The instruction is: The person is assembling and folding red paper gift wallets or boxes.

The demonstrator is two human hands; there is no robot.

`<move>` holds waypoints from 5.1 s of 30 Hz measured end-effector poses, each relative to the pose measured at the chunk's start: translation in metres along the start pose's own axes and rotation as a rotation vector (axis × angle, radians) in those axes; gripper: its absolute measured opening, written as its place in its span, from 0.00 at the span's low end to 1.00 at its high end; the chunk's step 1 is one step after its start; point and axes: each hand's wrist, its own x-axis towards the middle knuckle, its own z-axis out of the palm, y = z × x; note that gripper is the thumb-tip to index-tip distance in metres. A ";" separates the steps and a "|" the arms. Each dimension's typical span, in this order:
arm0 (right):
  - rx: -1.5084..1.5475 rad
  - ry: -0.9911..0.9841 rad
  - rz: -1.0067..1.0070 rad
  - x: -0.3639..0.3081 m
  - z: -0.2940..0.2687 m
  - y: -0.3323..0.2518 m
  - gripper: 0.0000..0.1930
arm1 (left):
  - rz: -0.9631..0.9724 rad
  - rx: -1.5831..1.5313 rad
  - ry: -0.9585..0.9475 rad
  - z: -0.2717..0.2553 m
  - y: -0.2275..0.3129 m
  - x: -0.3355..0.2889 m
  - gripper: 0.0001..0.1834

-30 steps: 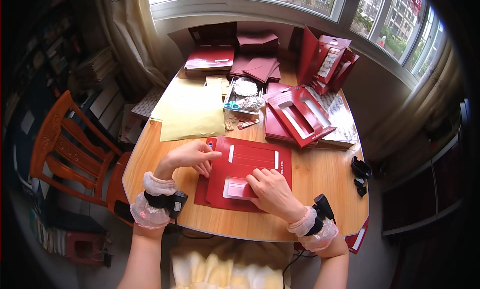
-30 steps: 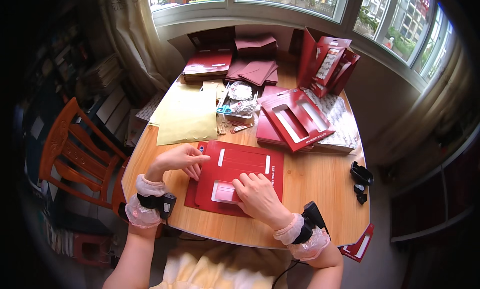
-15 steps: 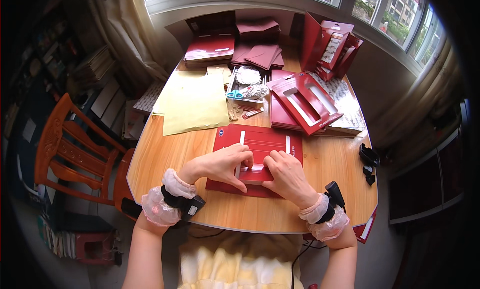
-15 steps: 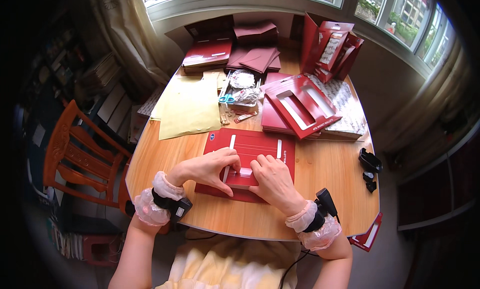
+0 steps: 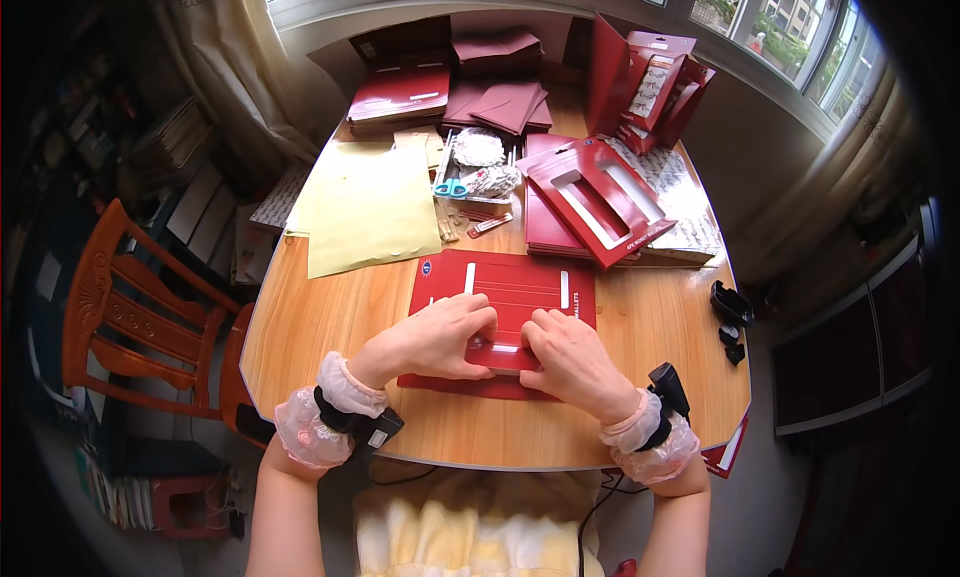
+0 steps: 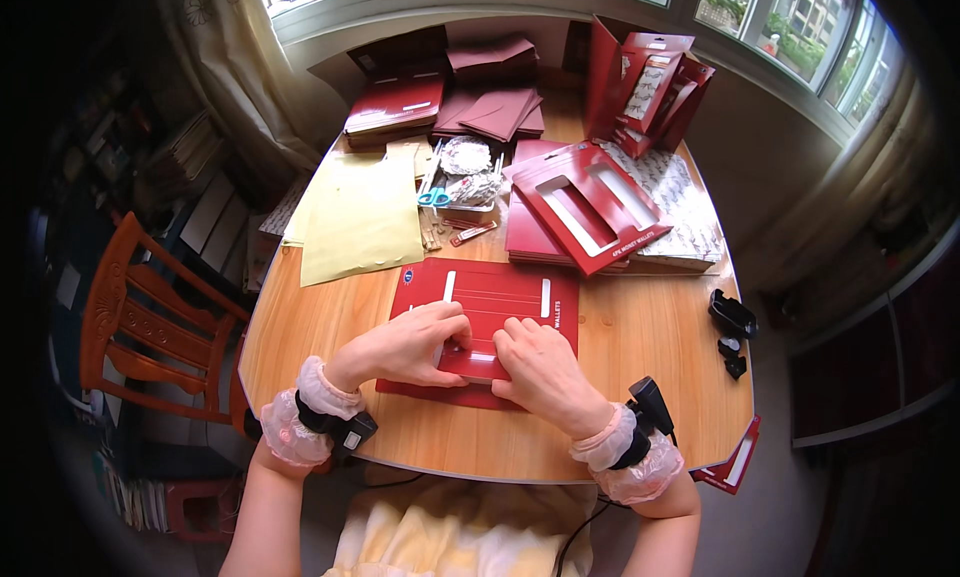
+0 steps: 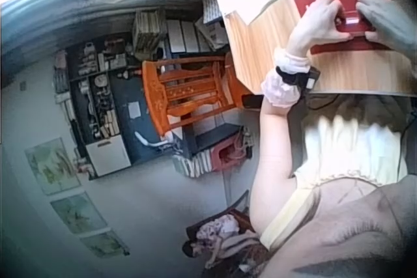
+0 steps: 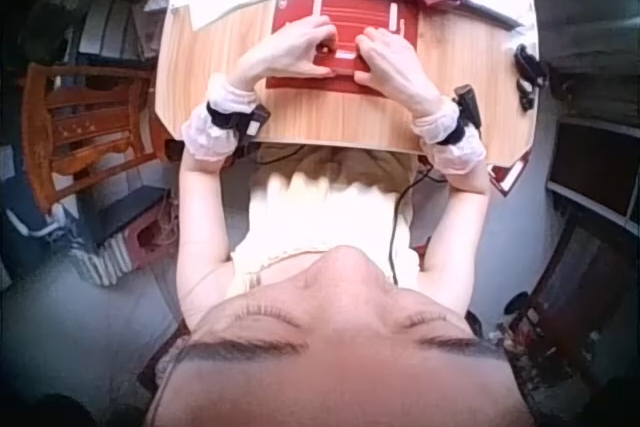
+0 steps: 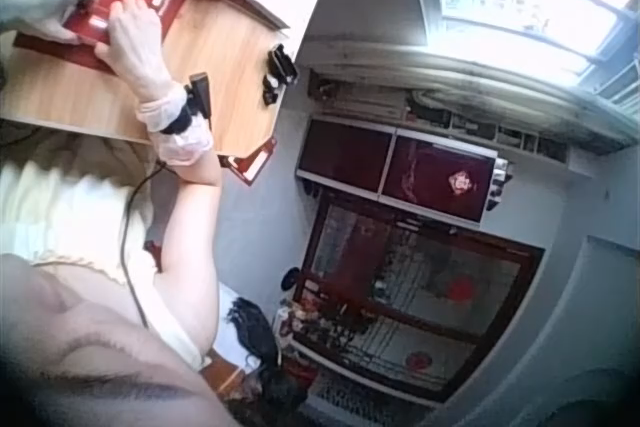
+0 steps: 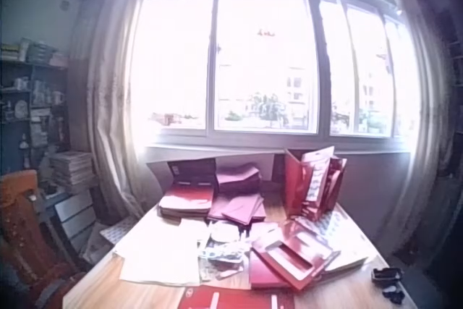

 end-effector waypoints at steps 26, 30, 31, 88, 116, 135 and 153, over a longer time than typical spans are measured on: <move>0.237 -0.003 0.022 -0.007 -0.008 0.026 0.09 | -0.070 -0.164 0.117 0.002 0.001 0.004 0.19; 0.296 -0.018 0.054 -0.004 -0.006 0.036 0.10 | 0.001 -0.102 0.193 0.007 -0.008 0.009 0.17; 0.301 -0.020 0.055 -0.003 -0.007 0.037 0.10 | 0.025 -0.088 0.231 0.009 -0.011 0.009 0.15; -0.384 -0.021 -0.311 -0.005 0.024 0.001 0.26 | -0.098 -0.265 0.184 0.004 -0.038 0.014 0.22; -0.270 0.021 -0.171 -0.056 -0.011 0.043 0.27 | 0.159 -0.003 0.245 -0.010 -0.002 0.004 0.25; 0.462 -0.031 0.137 0.011 0.016 0.051 0.09 | 0.288 0.164 0.067 0.016 -0.014 0.013 0.22; 0.397 -0.015 0.163 0.004 0.014 0.044 0.10 | 0.132 -0.209 0.106 0.003 -0.049 -0.005 0.15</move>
